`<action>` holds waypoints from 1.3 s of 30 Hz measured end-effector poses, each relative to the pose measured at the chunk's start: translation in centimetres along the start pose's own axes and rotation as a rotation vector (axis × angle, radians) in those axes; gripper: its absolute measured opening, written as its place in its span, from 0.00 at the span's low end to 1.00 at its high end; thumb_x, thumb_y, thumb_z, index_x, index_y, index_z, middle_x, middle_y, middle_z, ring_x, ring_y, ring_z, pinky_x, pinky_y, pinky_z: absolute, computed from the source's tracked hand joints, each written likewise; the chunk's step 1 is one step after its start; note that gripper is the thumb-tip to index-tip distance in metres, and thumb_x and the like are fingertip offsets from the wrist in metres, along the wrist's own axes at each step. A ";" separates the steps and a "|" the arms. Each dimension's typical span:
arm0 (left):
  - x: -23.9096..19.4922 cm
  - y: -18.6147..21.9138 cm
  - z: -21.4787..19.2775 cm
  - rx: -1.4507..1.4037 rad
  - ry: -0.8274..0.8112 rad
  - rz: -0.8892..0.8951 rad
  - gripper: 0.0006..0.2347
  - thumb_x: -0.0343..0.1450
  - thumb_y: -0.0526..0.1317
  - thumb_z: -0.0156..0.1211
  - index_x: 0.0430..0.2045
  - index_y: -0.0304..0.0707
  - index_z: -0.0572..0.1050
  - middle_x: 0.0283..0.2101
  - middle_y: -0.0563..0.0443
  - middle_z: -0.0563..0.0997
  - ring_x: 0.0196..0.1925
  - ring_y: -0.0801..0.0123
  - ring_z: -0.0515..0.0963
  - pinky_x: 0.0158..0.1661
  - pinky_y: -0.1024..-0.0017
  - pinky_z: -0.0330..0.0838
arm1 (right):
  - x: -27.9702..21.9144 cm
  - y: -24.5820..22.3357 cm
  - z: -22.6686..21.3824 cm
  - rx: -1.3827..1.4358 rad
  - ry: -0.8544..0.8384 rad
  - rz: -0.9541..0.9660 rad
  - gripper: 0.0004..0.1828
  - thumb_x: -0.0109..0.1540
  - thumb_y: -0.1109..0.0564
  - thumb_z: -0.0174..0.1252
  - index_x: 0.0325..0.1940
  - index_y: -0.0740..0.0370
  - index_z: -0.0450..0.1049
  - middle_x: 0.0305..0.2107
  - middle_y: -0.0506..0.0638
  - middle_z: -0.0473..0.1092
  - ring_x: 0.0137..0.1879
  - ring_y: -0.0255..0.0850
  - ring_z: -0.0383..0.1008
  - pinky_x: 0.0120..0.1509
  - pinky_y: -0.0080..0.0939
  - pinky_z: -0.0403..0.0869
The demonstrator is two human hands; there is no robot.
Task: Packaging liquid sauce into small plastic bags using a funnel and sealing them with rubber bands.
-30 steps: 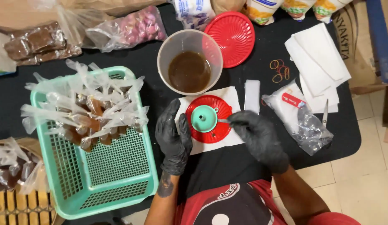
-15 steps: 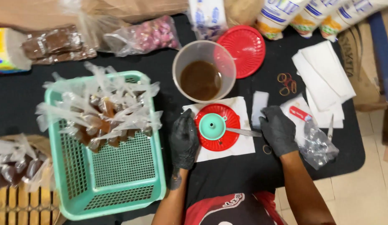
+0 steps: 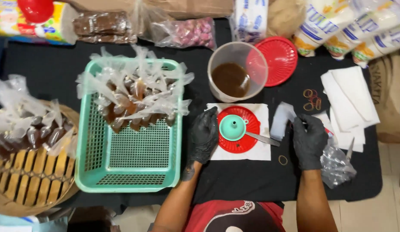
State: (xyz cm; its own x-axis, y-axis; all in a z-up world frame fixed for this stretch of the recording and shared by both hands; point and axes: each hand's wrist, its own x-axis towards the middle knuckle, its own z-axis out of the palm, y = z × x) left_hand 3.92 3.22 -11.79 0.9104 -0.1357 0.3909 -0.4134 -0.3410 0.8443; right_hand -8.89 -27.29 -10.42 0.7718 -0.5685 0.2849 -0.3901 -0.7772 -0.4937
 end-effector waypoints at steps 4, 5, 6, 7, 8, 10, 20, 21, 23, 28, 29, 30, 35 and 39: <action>0.2 0.1 -0.1 0.003 0.020 -0.026 0.07 0.73 0.35 0.60 0.41 0.40 0.83 0.43 0.48 0.86 0.46 0.56 0.85 0.51 0.64 0.78 | 0.6 -1.7 -1.6 0.404 0.174 0.351 0.06 0.69 0.54 0.65 0.47 0.56 0.80 0.30 0.52 0.75 0.35 0.36 0.71 0.40 0.36 0.69; 0.5 0.9 -0.5 -0.021 0.022 -0.045 0.07 0.72 0.33 0.59 0.41 0.37 0.82 0.42 0.45 0.86 0.47 0.54 0.84 0.51 0.63 0.78 | 1.0 -3.4 -2.6 0.583 0.188 0.447 0.05 0.70 0.52 0.62 0.44 0.55 0.78 0.23 0.49 0.74 0.25 0.27 0.65 0.31 0.25 0.62; 0.5 1.2 -0.6 -0.026 0.013 -0.037 0.07 0.72 0.33 0.59 0.41 0.37 0.82 0.42 0.45 0.86 0.47 0.54 0.84 0.51 0.63 0.78 | 1.1 -3.2 -2.7 0.583 0.201 0.452 0.05 0.70 0.52 0.62 0.44 0.55 0.78 0.23 0.49 0.74 0.25 0.27 0.65 0.31 0.25 0.62; 0.6 1.4 -0.8 -0.035 -0.009 -0.046 0.07 0.73 0.33 0.58 0.42 0.36 0.82 0.43 0.43 0.86 0.47 0.51 0.84 0.51 0.61 0.78 | 1.3 -3.0 -2.8 0.736 0.209 0.460 0.06 0.70 0.54 0.62 0.44 0.57 0.77 0.24 0.52 0.74 0.24 0.29 0.68 0.30 0.23 0.64; 0.7 1.6 -1.0 -0.043 -0.033 -0.056 0.08 0.74 0.34 0.57 0.43 0.36 0.81 0.44 0.41 0.85 0.48 0.49 0.84 0.50 0.60 0.78 | 1.4 -2.8 -2.9 0.889 0.216 0.466 0.06 0.71 0.55 0.61 0.45 0.59 0.76 0.24 0.55 0.74 0.23 0.30 0.70 0.28 0.20 0.65; 0.4 0.8 -0.6 -0.040 -0.048 -0.060 0.08 0.74 0.34 0.57 0.43 0.36 0.82 0.44 0.42 0.85 0.48 0.50 0.84 0.51 0.60 0.78 | 2.0 -3.1 -3.1 0.909 0.229 0.449 0.05 0.71 0.58 0.61 0.45 0.62 0.75 0.25 0.56 0.74 0.25 0.33 0.74 0.29 0.22 0.68; 0.7 1.7 -0.7 -0.025 -0.056 -0.085 0.09 0.74 0.33 0.57 0.45 0.36 0.81 0.44 0.41 0.85 0.49 0.49 0.84 0.53 0.59 0.77 | 4.6 -4.6 -4.8 1.023 0.230 0.422 0.07 0.73 0.56 0.58 0.44 0.61 0.74 0.25 0.57 0.73 0.27 0.33 0.73 0.30 0.21 0.69; 0.4 1.3 -0.6 -0.024 -0.058 -0.085 0.09 0.74 0.33 0.57 0.45 0.36 0.81 0.44 0.41 0.85 0.49 0.49 0.84 0.53 0.59 0.77 | 4.5 -5.0 -5.0 1.024 0.231 0.424 0.07 0.73 0.56 0.58 0.44 0.61 0.74 0.25 0.57 0.73 0.27 0.33 0.73 0.30 0.21 0.69; 0.1 0.7 -0.4 -0.051 -0.004 -0.070 0.10 0.73 0.31 0.57 0.47 0.36 0.81 0.45 0.42 0.85 0.50 0.51 0.83 0.54 0.61 0.77 | 4.6 -5.8 -5.5 1.126 0.222 0.493 0.05 0.72 0.55 0.59 0.45 0.58 0.74 0.26 0.54 0.73 0.32 0.34 0.78 0.34 0.22 0.73; -0.6 3.5 -1.4 -0.006 0.099 0.136 0.09 0.74 0.31 0.57 0.47 0.35 0.80 0.48 0.44 0.84 0.49 0.51 0.83 0.52 0.59 0.76 | 3.6 -4.6 -6.4 1.249 0.153 0.549 0.04 0.71 0.57 0.59 0.44 0.59 0.74 0.31 0.56 0.74 0.36 0.39 0.80 0.43 0.27 0.80; -0.7 4.5 -1.9 0.013 0.102 0.235 0.09 0.73 0.32 0.59 0.47 0.36 0.79 0.49 0.46 0.84 0.49 0.52 0.83 0.52 0.58 0.75 | 3.3 -4.6 -6.8 1.290 0.107 0.541 0.03 0.71 0.60 0.57 0.45 0.62 0.74 0.33 0.60 0.73 0.37 0.42 0.81 0.46 0.29 0.83; 0.0 7.0 -2.5 0.025 0.104 0.224 0.09 0.73 0.32 0.59 0.47 0.36 0.79 0.49 0.46 0.84 0.49 0.52 0.83 0.52 0.58 0.75 | 3.1 -5.8 -7.9 1.290 0.092 0.550 0.03 0.71 0.60 0.57 0.45 0.62 0.74 0.33 0.60 0.73 0.37 0.42 0.81 0.46 0.29 0.83; 3.1 15.2 -2.9 -0.066 -0.194 0.378 0.20 0.77 0.46 0.60 0.60 0.33 0.69 0.63 0.39 0.76 0.66 0.47 0.78 0.70 0.50 0.70 | 1.7 -9.8 -10.0 0.548 -0.263 0.030 0.07 0.67 0.65 0.60 0.50 0.67 0.72 0.42 0.50 0.74 0.48 0.37 0.76 0.55 0.31 0.74; 3.4 14.9 -0.8 -0.257 -0.396 0.236 0.28 0.73 0.53 0.62 0.66 0.40 0.65 0.68 0.45 0.73 0.71 0.54 0.75 0.73 0.54 0.65 | 1.8 -11.8 -7.4 1.179 -0.260 0.672 0.10 0.64 0.52 0.60 0.47 0.57 0.74 0.26 0.41 0.68 0.24 0.30 0.65 0.22 0.25 0.59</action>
State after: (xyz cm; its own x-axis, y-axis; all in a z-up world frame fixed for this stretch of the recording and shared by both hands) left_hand 0.80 -1.53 2.41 0.7085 -0.5394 0.4551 -0.5543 -0.0261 0.8319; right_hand -6.66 -21.10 2.03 0.7279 -0.5722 -0.3778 -0.1701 0.3831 -0.9079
